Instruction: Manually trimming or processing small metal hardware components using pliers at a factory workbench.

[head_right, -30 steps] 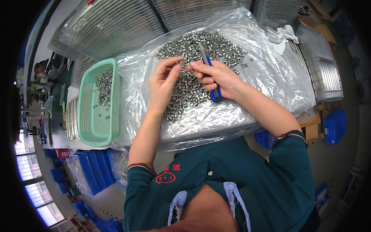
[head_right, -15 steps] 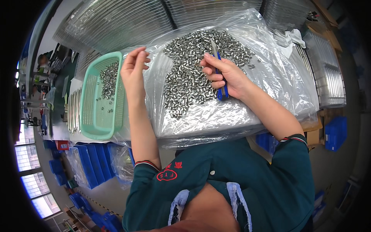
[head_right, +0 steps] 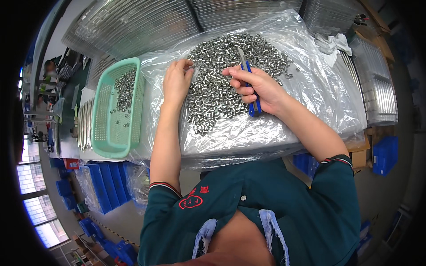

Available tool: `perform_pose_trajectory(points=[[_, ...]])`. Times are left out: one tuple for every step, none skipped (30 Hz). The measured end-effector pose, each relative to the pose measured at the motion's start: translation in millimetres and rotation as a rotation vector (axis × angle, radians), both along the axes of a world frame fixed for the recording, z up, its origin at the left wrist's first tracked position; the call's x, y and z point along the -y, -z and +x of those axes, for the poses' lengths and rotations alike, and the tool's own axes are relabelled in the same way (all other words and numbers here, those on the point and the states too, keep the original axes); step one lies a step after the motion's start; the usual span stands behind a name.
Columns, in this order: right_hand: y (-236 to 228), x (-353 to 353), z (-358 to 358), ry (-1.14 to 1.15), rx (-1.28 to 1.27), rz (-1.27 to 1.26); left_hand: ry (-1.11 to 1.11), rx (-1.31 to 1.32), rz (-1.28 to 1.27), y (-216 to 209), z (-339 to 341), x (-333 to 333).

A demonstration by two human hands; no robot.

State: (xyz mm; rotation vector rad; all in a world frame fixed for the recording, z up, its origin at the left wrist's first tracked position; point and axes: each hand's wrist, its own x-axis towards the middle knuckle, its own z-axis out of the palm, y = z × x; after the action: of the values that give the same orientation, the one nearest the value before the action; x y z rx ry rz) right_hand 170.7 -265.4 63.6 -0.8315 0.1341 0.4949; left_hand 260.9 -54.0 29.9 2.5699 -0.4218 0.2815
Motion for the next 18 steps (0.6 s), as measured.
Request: perform_pose_trajectory(points=[[0, 0, 0, 0.0, 0.003, -0.002, 0.001, -0.004, -0.008, 0, 0, 0], [1, -1, 0, 0.0, 0.002, -0.001, 0.002, -0.007, -0.015, 0, 0, 0], [1, -1, 0, -0.004, -0.003, -0.001, 0.002, -0.007, -0.015, 0, -1, -1], [1, -1, 0, -0.008, -0.007, -0.001, 0.004, 0.001, -0.01, -1, -1, 0], [0, -1, -1, -0.008, -0.006, -0.002, 0.006, 0.009, -0.005, -2, -1, 0], [0, -2, -1, -0.005, -0.01, -0.014, 0.007, 0.011, -0.006, -5, -2, 1], [0, -2, -1, -0.001, -0.013, -0.026, 0.051, -0.011, -0.152, -10, -4, 4], [0, -2, 0, 0.003, -0.012, -0.026, 0.096, -0.034, -0.299, -15, -7, 7], [-1, -2, 0, -0.007, -0.009, -0.051, 0.101, -0.033, -0.299, -18, -11, 12], [-2, -2, -1, -0.012, -0.007, -0.076, 0.217, -0.145, -0.545, -20, -18, 18], [-2, -2, -1, -0.021, 0.0, -0.094, 0.333, -0.261, -0.79, -21, -25, 23], [-2, -2, 0, -0.01, 0.0, -0.094, 0.413, -0.408, -0.925, -22, -31, 26], [-2, -2, 0, -0.008, 0.001, -0.079, 0.424, -0.512, -0.976, -27, -38, 29], [-3, -3, -1, -0.006, 0.001, -0.063, 0.434, -0.619, -1.025, -32, -43, 32], [-3, -3, -2, 0.01, -0.007, -0.058, 0.443, -0.626, -1.024, -32, -45, 34], [-3, -3, -2, 0.015, -0.008, -0.058, 0.455, -0.665, -1.045, -32, -45, 34], [-3, -3, -1, 0.018, -0.001, -0.053, 0.467, -0.704, -1.065, -32, -45, 35], [-3, -3, -1, 0.02, 0.005, -0.048, 0.47, -0.707, -1.064, -30, -45, 35]])
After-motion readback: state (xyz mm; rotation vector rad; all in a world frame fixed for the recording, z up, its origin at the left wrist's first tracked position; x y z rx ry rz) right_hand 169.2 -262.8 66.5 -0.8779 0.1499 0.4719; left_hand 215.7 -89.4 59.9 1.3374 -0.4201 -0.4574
